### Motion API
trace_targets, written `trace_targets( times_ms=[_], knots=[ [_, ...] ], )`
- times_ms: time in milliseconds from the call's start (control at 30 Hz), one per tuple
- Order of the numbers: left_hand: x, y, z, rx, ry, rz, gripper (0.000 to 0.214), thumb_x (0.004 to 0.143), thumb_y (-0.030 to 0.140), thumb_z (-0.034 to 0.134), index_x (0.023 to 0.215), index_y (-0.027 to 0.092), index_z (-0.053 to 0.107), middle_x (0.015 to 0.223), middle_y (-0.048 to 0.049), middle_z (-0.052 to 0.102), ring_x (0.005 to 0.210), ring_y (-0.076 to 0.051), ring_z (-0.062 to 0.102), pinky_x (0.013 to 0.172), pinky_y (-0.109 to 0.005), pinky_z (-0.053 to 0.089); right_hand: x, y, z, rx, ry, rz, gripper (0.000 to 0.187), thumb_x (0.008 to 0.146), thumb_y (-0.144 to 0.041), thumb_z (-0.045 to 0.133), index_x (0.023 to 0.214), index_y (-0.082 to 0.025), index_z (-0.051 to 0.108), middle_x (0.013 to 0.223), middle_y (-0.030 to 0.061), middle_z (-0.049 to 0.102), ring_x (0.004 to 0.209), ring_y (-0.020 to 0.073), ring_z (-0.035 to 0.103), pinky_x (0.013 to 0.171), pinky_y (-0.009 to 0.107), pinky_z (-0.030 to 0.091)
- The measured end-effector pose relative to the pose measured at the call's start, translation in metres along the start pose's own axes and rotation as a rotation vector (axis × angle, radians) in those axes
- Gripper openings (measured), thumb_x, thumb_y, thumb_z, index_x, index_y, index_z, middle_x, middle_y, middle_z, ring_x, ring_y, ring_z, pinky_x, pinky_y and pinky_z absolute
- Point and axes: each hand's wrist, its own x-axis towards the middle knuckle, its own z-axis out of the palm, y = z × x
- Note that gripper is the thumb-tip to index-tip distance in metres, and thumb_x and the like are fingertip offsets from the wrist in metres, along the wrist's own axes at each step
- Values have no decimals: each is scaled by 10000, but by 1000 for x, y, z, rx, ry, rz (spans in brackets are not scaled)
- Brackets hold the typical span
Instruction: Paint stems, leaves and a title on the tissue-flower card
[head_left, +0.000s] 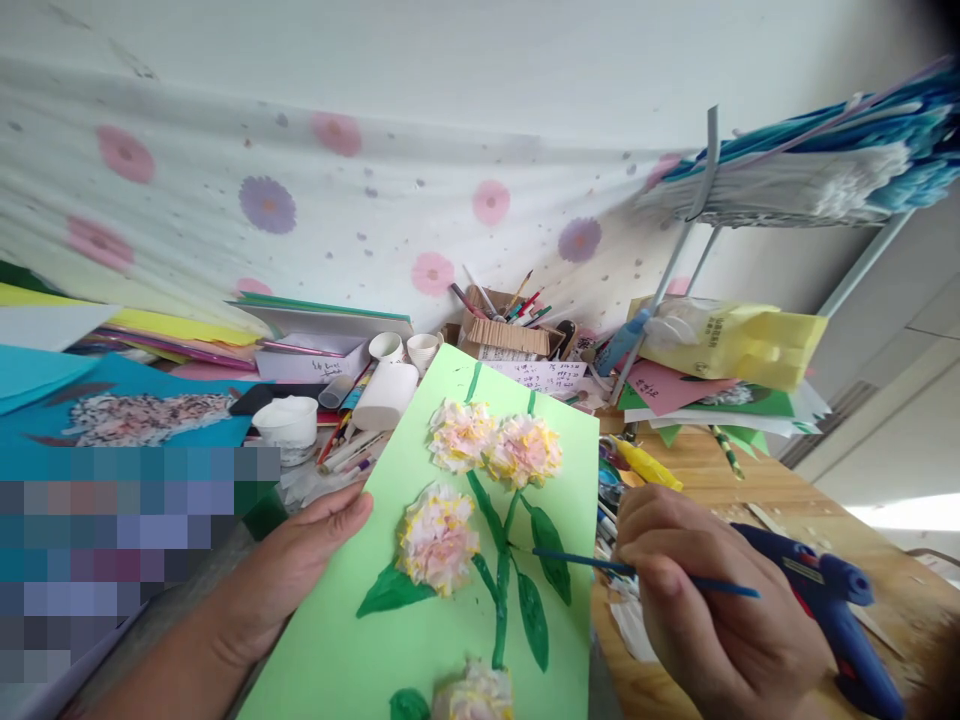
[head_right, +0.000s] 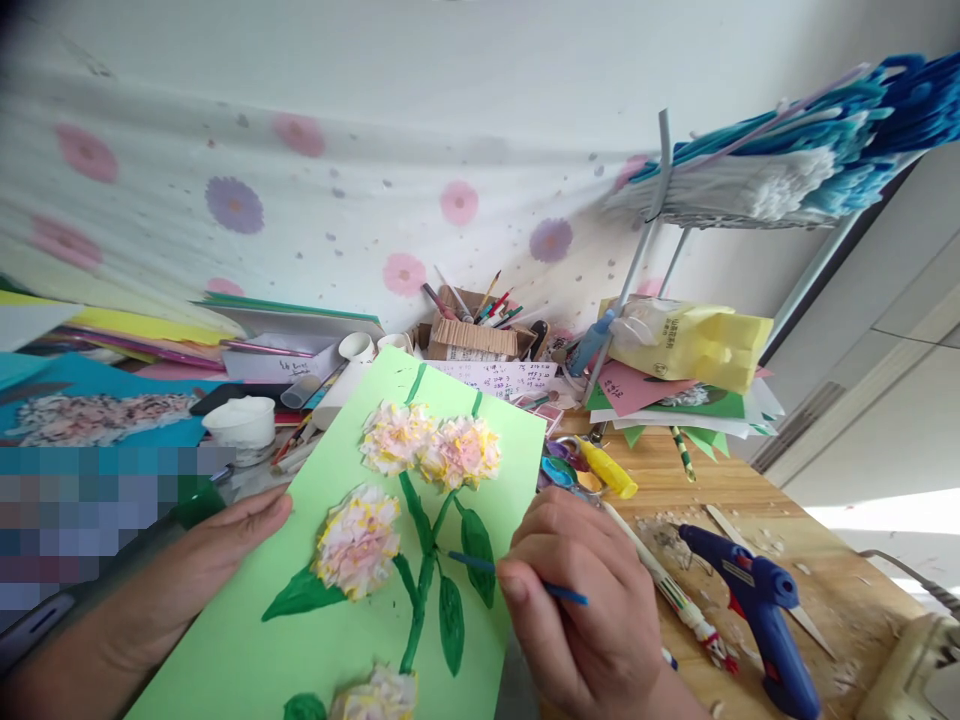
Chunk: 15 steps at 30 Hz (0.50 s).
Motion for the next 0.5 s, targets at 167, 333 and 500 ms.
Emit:
trace_targets(
  times_ms=[167, 333, 500],
  knots=[
    [-3, 2, 0, -12, 6, 10, 770, 613, 457, 1100, 1300, 237, 831, 1300, -120, 843, 1250, -460, 777, 842, -445, 730, -4, 0, -2, 25, 67, 4, 188, 1066, -136, 550, 944, -195, 681, 698, 11, 669, 584, 166, 651, 558, 320, 560],
    [0, 3, -1, -5, 45, 67, 795, 602, 490, 1101, 1302, 250, 811, 1325, -125, 836, 1269, -464, 768, 890, -452, 725, -7, 7, -6, 53, 334, 56, 195, 1057, -130, 579, 956, -209, 725, 709, 22, 713, 625, 202, 723, 588, 335, 583],
    [8, -3, -4, -38, 88, 150, 969, 569, 510, 1118, 1412, 235, 730, 1274, -119, 859, 1263, -451, 775, 972, -480, 713, 2, 16, 0, -67, 285, 7, 174, 1010, -89, 625, 954, -210, 736, 738, 19, 784, 617, 186, 776, 576, 272, 616]
  ],
)
